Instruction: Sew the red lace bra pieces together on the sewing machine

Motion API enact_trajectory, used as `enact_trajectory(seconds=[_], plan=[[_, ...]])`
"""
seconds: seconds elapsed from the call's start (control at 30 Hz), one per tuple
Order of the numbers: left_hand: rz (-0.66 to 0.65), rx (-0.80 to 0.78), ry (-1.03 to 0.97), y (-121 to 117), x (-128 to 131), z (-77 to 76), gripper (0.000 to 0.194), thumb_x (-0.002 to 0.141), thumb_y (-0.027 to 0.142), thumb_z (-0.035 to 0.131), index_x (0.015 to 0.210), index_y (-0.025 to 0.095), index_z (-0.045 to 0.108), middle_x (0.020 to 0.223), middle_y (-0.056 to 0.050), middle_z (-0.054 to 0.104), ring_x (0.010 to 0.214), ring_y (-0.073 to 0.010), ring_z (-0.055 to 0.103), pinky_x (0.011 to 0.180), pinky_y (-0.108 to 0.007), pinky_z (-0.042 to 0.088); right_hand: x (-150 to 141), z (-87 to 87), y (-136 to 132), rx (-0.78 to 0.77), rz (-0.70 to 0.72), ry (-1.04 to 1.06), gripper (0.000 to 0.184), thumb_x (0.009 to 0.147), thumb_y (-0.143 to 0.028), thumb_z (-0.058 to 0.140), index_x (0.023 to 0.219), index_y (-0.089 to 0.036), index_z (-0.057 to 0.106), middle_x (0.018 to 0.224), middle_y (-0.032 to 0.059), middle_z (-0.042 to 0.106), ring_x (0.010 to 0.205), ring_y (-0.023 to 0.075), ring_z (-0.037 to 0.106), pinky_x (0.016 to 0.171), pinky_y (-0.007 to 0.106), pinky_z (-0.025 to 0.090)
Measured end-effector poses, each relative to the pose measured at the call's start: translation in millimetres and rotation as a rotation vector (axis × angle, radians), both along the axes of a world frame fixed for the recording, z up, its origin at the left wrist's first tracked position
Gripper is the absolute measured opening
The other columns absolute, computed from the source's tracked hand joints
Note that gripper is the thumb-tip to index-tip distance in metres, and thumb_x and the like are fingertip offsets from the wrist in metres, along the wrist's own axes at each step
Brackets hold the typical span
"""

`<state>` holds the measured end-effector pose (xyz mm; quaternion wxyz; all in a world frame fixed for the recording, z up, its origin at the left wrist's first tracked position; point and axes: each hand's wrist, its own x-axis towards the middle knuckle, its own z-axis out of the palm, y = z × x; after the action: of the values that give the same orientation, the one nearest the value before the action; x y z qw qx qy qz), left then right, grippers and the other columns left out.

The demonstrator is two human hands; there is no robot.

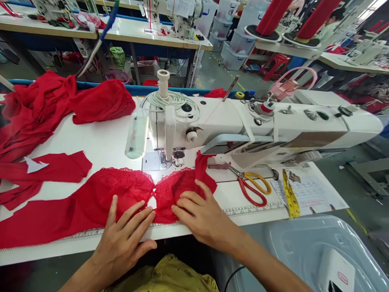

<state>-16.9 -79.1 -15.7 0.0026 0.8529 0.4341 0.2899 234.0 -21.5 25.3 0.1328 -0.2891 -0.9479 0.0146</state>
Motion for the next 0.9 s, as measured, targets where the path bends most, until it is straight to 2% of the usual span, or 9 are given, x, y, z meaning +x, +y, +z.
enact_trajectory(seconds=[0.1,0.23,0.3,0.4,0.5,0.6,0.7,0.8,0.9], plan=[[-0.011,-0.077,-0.068,2.9,2.4,3.1,0.040,0.096,0.041,0.058,0.125,0.014,0.062,0.120,-0.011,0.069,0.122,-0.0285,0.058,0.120,-0.061,0.022,8.8,14.6,6.2,0.133,0.007,0.016,0.031,0.091,-0.003,0.048,0.109,-0.020,0.066,0.091,0.0031,0.070,0.099,0.0189,0.059,0.115,0.053,0.026],[0.063,-0.165,-0.247,3.1,6.1,11.8,0.022,0.098,0.016,0.049,0.113,0.017,0.064,0.120,-0.013,0.065,0.111,-0.0227,0.062,0.102,-0.041,0.049,-11.9,43.6,12.3,0.301,0.047,0.111,0.026,0.095,-0.005,0.048,0.109,-0.019,0.065,0.096,0.0043,0.070,0.101,0.0191,0.057,0.111,0.051,0.030],[0.069,-0.375,-0.439,-2.1,4.6,23.6,0.017,0.097,0.019,0.049,0.102,0.018,0.065,0.106,-0.010,0.068,0.096,-0.0199,0.066,0.087,-0.033,0.056,-39.7,53.8,17.7,0.330,0.073,0.157,0.023,0.096,-0.007,0.051,0.109,-0.018,0.065,0.098,0.0047,0.069,0.099,0.0184,0.057,0.109,0.047,0.032],[0.065,-0.890,-0.895,-13.8,-5.8,52.2,0.016,0.093,0.033,0.061,0.092,0.018,0.067,0.084,-0.005,0.070,0.078,-0.0181,0.069,0.074,-0.027,0.058,-96.8,56.1,36.9,0.270,0.167,0.290,0.023,0.098,-0.011,0.050,0.109,-0.022,0.068,0.098,0.0018,0.070,0.097,0.0171,0.057,0.104,0.042,0.036],[0.179,-1.185,-1.491,-20.9,-28.9,85.4,0.019,0.088,0.032,0.069,0.102,0.018,0.070,0.091,-0.006,0.075,0.083,-0.0200,0.073,0.077,-0.028,0.060,-147.5,53.8,64.4,-0.010,0.261,0.360,0.023,0.098,-0.018,0.055,0.113,-0.028,0.069,0.109,0.0002,0.069,0.099,0.0159,0.058,0.094,0.034,0.043],[0.165,-1.028,-2.016,-23.1,-61.4,110.3,0.017,0.092,0.019,0.061,0.102,0.023,0.073,0.100,-0.004,0.077,0.091,-0.0181,0.075,0.081,-0.025,0.060,-162.3,60.6,75.2,-0.286,0.363,0.356,0.028,0.095,-0.015,0.055,0.119,-0.025,0.065,0.112,0.0045,0.068,0.099,0.0161,0.061,0.090,0.030,0.048],[0.141,-0.784,-2.338,-26.3,-80.3,118.6,0.033,0.099,0.014,0.046,0.092,0.026,0.076,0.092,-0.001,0.079,0.089,-0.0145,0.076,0.082,-0.021,0.059,-139.7,68.0,56.8,-0.426,0.158,0.513,0.031,0.096,-0.010,0.046,0.118,-0.023,0.064,0.104,0.0055,0.069,0.093,0.0168,0.064,0.083,0.030,0.051],[0.361,-0.817,-2.483,-22.0,-63.8,112.2,0.034,0.101,0.015,0.043,0.090,0.021,0.075,0.088,-0.004,0.078,0.085,-0.0152,0.076,0.086,-0.025,0.059,-108.1,62.7,19.3,-0.434,-0.081,0.709,0.021,0.098,-0.020,0.050,0.111,-0.025,0.065,0.094,0.0030,0.069,0.087,0.0176,0.064,0.079,0.029,0.051],[0.556,-0.903,-2.582,-8.1,-23.5,101.9,0.028,0.099,0.010,0.047,0.086,0.017,0.071,0.085,-0.004,0.076,0.083,-0.0135,0.075,0.086,-0.025,0.059,-97.4,45.9,-22.3,-0.562,-0.066,0.748,0.014,0.097,-0.022,0.054,0.103,-0.026,0.065,0.090,0.0000,0.069,0.080,0.0149,0.064,0.074,0.025,0.051]])
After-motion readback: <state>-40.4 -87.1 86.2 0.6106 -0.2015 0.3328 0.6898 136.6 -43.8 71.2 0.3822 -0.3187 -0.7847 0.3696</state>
